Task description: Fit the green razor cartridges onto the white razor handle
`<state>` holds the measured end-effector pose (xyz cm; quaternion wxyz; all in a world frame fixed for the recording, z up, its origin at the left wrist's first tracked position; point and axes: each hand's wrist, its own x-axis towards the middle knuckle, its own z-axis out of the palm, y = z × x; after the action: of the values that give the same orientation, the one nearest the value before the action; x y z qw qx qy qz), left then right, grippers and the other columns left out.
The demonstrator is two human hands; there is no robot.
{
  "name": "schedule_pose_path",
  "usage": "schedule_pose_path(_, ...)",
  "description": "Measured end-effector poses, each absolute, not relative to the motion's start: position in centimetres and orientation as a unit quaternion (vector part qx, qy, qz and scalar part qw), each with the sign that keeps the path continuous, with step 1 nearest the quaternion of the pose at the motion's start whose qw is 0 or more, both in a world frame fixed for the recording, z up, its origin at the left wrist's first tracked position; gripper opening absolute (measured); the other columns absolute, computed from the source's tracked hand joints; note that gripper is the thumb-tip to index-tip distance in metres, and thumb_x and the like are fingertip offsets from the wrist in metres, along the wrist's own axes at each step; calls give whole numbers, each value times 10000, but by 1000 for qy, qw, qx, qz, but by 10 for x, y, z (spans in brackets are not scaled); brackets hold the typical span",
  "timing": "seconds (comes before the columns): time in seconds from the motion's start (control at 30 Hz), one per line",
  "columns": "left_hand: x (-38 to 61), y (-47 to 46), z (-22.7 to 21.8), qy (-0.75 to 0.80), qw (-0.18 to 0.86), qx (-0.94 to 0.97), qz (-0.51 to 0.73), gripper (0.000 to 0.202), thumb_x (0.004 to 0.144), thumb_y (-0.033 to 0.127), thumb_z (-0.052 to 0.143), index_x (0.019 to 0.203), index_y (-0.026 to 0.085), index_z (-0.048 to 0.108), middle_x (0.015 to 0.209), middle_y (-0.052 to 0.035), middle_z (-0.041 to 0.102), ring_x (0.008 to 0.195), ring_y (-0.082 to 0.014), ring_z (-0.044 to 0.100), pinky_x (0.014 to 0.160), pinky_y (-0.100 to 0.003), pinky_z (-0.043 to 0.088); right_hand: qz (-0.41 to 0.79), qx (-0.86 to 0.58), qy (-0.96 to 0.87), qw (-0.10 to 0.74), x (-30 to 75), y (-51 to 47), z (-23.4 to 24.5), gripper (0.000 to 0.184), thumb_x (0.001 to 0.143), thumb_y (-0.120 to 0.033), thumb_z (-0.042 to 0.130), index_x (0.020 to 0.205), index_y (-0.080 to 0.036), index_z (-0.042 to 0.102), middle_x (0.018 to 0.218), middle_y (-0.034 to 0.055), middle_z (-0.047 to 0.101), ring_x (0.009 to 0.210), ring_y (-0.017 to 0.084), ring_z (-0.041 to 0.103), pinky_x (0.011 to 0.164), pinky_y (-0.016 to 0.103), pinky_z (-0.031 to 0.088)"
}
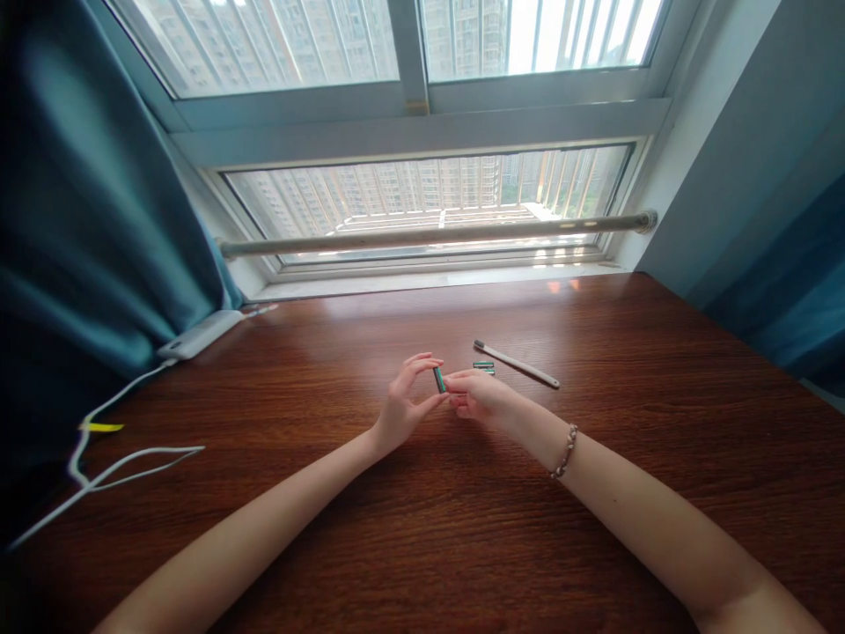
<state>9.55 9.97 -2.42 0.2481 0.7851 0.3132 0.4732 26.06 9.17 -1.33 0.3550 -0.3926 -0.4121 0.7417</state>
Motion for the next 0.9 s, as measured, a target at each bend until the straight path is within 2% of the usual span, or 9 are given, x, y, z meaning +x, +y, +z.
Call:
schedule_pose_path(0.1,87,98,-22,316,368,738,468,405,677,242,653,1052,169,516,1098,-97,542,1108,-214,446,976,-405,310,703,-411,-466,347,268,98,-11,254,708,-361,605,852,-158,554,753,16,535,606,78,504,529,199,389)
schedule_pose_path(0.13,85,97,-22,315,424,714,459,410,667,233,662,1044,164,517,1101,-102,545,1091,-213,466,964,-404,328,640,-443,-522,347,275,103,-10,259,727,-383,577,858,-160,557,761,23,547,617,88,513,550,214,401)
schedule_pose_path(0.2,80,95,-22,306,538,655,434,419,641,209,683,1021,152,516,1087,-110,563,1050,-214,507,930,-397,369,381,-543,-669,335,296,114,-12,256,755,-408,519,828,-168,569,731,28,566,626,115,526,574,245,413)
schedule_pose_path(0.27,77,91,-23,294,621,593,419,427,625,181,694,1008,144,507,1065,-117,584,1006,-215,544,909,-396,390,288,-584,-680,338,323,122,-18,207,687,-352,595,776,-166,570,789,48,579,668,142,523,648,289,407)
schedule_pose_path(0.4,74,84,-24,290,689,520,413,433,641,145,680,1027,145,482,961,-108,632,870,-198,608,864,-391,420,206,-622,-682,325,370,119,-39,229,632,-313,639,805,-176,577,795,50,588,721,180,530,686,313,396)
schedule_pose_path(0.57,75,80,-25,294,711,501,397,460,626,119,689,1034,148,478,861,-86,655,758,-163,622,782,-331,458,79,-619,-728,285,389,108,-51,169,755,-337,523,776,-186,595,775,42,588,719,175,536,663,290,399)
schedule_pose_path(0.73,76,78,-26,296,720,486,397,450,632,110,683,1029,144,474,848,-82,655,761,-152,618,778,-307,456,11,-595,-699,397,359,87,-29,205,846,-303,409,807,-167,557,762,44,556,677,150,507,637,265,376)
schedule_pose_path(0.83,77,77,-26,294,724,478,402,453,630,104,682,1029,142,471,851,-83,654,781,-155,615,779,-308,457,127,-570,-680,444,330,65,-13,216,874,-310,371,807,-174,525,601,-9,477,489,102,404,490,231,315)
schedule_pose_path(0.9,78,77,-27,295,722,473,410,461,622,101,686,1028,141,472,847,-83,654,788,-155,611,776,-308,459,197,-532,-717,405,315,54,-9,260,869,-317,386,695,-170,511,555,-13,442,480,97,385,478,230,296)
